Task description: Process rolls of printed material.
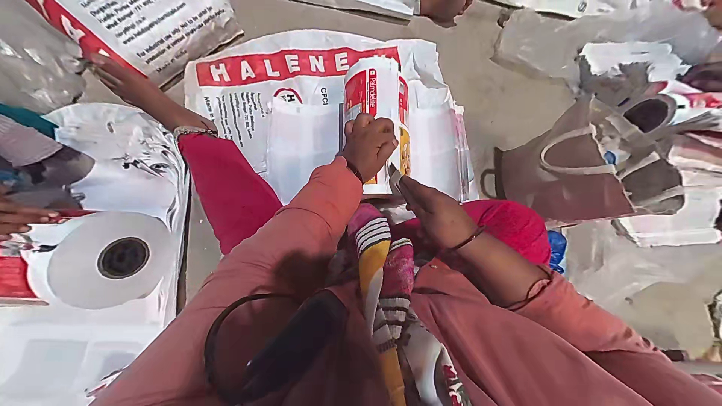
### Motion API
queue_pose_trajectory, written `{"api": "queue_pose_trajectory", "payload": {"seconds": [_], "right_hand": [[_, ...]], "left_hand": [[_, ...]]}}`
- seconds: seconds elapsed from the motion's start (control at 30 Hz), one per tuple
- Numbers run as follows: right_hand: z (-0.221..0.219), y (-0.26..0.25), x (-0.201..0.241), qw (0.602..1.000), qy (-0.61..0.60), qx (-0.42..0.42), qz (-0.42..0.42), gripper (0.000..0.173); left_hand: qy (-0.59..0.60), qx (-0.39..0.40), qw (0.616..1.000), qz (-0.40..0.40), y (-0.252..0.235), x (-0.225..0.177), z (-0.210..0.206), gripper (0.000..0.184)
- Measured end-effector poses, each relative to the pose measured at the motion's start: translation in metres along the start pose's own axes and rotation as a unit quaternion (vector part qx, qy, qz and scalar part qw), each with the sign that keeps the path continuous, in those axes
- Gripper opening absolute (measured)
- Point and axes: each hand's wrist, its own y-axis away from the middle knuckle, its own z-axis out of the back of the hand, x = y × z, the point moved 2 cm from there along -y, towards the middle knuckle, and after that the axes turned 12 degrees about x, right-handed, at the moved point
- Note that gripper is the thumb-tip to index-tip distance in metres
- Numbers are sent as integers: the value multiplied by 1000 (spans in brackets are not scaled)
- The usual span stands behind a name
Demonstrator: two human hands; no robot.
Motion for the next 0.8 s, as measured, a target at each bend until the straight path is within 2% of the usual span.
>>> {"api": "queue_pose_trajectory", "payload": {"seconds": [0.13, 0.4, 0.53, 0.6, 0.63, 0.7, 0.8], "right_hand": [[2, -10, 10, 995, 104, -1, 2, 56], [-1, -11, 28, 983, 177, 6, -45, 55], [-8, 12, 27, 972, 221, 83, -13, 49], [-17, 31, 19, 972, 185, 141, 32, 40], [-22, 37, 14, 976, 162, 140, 44, 39], [-15, 50, 1, 992, 99, 58, 48, 38], [22, 48, -26, 995, -73, -49, 37, 50]], "left_hand": [[14, 3, 1000, 10, 0, 1, 1, 43], [12, 12, 1000, 15, 0, 3, 1, 44], [7, 22, 1000, 19, 2, 3, 0, 44], [5, 20, 1000, 14, 0, 3, 3, 43], [3, 17, 1000, 8, -2, 4, 3, 43], [-2, 28, 1000, -4, 0, 2, -1, 43], [-35, 63, 997, -21, -2, 3, -2, 44]]}}
